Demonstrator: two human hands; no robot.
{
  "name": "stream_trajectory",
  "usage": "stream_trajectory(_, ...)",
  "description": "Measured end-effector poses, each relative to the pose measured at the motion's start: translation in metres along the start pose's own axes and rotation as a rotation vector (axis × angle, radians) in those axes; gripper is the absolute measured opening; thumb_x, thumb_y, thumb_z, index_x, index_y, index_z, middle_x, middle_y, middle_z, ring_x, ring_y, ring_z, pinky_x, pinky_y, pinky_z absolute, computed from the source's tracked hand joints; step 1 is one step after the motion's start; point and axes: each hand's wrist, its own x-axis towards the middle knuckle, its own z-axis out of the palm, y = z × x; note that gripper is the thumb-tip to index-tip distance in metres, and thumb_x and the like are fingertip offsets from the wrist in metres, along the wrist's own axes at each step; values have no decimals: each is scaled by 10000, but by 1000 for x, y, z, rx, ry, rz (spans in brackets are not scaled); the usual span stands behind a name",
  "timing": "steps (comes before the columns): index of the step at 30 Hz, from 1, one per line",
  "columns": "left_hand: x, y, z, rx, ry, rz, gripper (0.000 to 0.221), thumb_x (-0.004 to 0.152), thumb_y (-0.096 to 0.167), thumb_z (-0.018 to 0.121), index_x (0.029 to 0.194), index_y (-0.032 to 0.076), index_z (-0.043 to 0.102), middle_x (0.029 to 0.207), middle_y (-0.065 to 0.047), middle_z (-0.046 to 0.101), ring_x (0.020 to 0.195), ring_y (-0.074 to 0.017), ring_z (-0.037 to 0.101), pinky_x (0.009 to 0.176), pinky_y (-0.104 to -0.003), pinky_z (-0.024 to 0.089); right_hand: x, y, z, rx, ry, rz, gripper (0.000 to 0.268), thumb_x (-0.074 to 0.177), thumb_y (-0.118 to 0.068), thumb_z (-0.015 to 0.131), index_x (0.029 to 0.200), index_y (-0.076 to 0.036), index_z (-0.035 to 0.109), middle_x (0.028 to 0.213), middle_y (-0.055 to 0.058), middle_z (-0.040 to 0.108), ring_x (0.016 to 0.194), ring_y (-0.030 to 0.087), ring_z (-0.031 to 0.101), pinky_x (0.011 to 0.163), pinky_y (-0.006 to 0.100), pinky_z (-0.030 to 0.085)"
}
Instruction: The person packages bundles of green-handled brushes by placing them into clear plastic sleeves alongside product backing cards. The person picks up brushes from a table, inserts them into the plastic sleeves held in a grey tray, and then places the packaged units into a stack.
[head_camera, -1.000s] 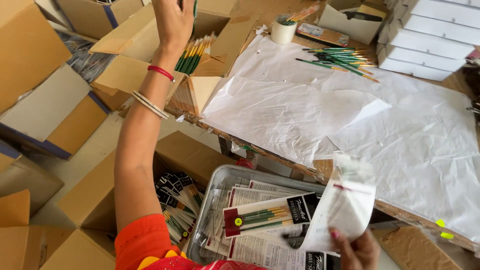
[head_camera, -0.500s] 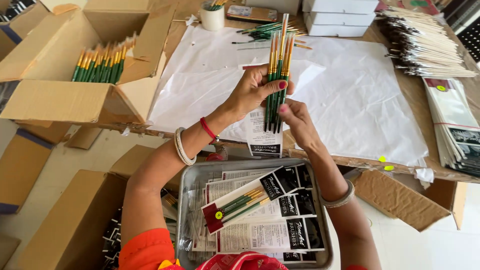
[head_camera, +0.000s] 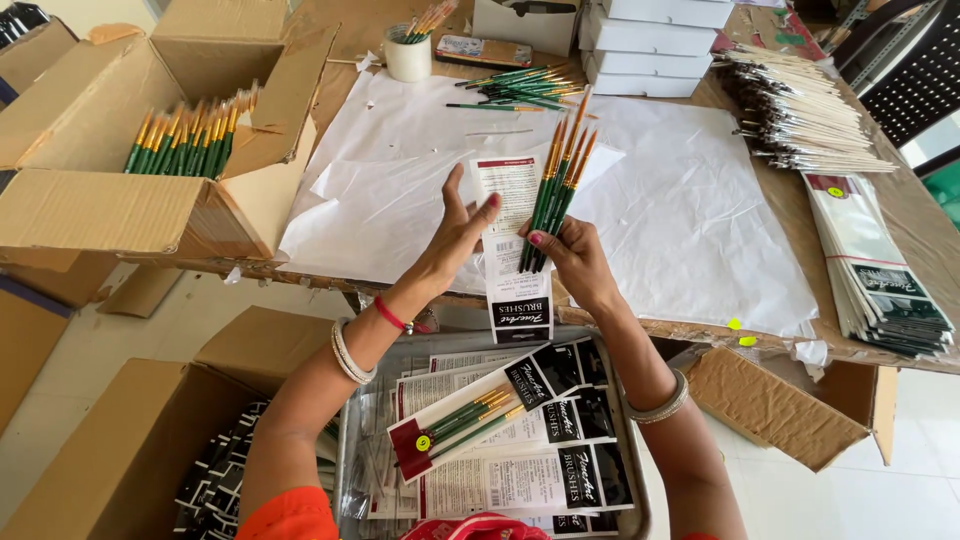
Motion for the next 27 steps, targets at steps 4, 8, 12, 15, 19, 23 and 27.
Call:
stream_trajectory(4,-12,24,12,170,-83,276,998,977,156,676,1650,123,-60,1710,-224,217,1543,-308,365,1233,-404,349,-5,-1,8,-94,-21,11,200,1004,-123,645,1128,18,712,967,28,760,815,62,627,736,264,530)
stream_trajectory(8,-9,42,13,524,-47,561,960,924,-74,647,1656,87,49,1722,-224,168,1532,-346,366,1214,-389,413,-7,5,5,-144,-27,11,155,1079,-100,636,1120,31,707,928,61,697,815,92,571,747,289,501)
stream_trajectory(12,2,44,-16,602,-32,542,657,943,-138,593,1555,50,447,1570,-199,507,1469,-337,461,1198,-393,407,-10,-22,11,-202,135,-305,122,1075,-34,538,1148,26,615,1301,97,676,1209,168,655,1028,324,529)
stream_trajectory(15,1,58,-35,532,65,473,500,961,-130,538,1434,21,593,1451,-184,639,1371,-269,595,1128,-345,464,-13,1,2,-100,238,-329,114,1091,-5,515,1125,9,623,1138,112,747,1112,195,715,1027,351,589)
stream_trajectory(19,3,60,-36,552,116,429,439,973,-90,524,1393,2,615,1393,-174,670,1305,-243,647,1084,-324,491,-21,49,3,70,91,9,187,978,64,544,1142,9,618,1094,90,728,1104,205,717,1035,352,579)
stream_trajectory(23,16,51,-23,544,-11,393,339,1051,98,568,1370,11,642,1363,-166,694,1286,-227,667,1072,-311,506,-20,38,11,26,-10,149,183,1001,54,581,1151,-2,671,1003,63,764,917,120,687,837,281,568)
stream_trajectory(27,35,50,1,440,-267,370,392,1003,324,726,1262,30,728,1240,-135,754,1169,-174,691,1029,-294,514,-15,40,10,37,-20,302,171,963,45,646,1114,-7,708,946,41,770,703,75,587,604,238,477)
